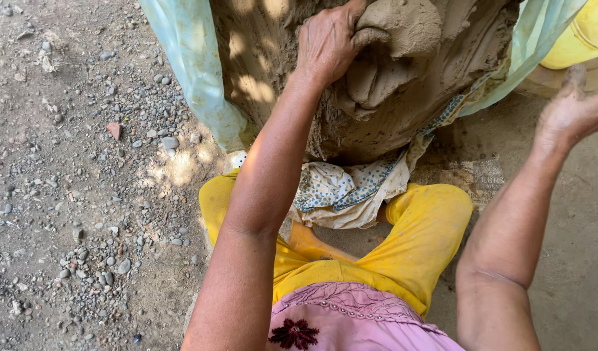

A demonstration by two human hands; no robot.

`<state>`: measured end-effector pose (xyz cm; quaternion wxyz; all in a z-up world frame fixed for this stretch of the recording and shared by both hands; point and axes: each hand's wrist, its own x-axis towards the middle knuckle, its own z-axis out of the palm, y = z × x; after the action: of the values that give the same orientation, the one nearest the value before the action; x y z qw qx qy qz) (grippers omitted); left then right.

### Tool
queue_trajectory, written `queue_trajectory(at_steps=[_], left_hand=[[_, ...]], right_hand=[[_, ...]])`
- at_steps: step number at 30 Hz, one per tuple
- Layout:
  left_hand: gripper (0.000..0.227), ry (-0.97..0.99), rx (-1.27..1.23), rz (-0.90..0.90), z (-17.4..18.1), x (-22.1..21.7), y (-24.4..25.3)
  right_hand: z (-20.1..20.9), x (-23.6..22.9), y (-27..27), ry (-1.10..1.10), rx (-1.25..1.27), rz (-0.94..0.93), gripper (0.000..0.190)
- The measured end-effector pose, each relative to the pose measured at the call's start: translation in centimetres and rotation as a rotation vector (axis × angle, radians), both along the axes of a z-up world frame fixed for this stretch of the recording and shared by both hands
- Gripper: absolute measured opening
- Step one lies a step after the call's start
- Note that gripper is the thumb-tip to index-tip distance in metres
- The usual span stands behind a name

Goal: The person pulls chunks of clay from a large mound and kneads the material with both hands on a sack-covered surface.

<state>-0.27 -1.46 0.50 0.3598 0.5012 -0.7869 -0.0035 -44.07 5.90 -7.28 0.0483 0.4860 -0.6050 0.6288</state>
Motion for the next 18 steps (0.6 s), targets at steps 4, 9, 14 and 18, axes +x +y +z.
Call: queue_trajectory(at_steps=[4,9,14,18], left_hand=[[0.058,-0.055,0.173,0.053,0.1,-0.2,0.0],[0.052,-0.045,0.038,0.060,-1.5,-0.1,-0.9],[0.057,-0.044,0.082,-0.016,-1.4,0.3,0.5],[0.077,-0.112,0.159,-0.196,1.2,1.4,6.1]], right_hand=[[5.8,8.4,0.4,0.346,-0.202,0.115,0.027],[8.2,19.0,-5.2,0.057,0.143,0.802,0.063],[7.6,22.0,-2.0,0.254,0.356,0.766,0.105],[7.8,22.1,3.9,0.392,0.345,0.672,0.091]])
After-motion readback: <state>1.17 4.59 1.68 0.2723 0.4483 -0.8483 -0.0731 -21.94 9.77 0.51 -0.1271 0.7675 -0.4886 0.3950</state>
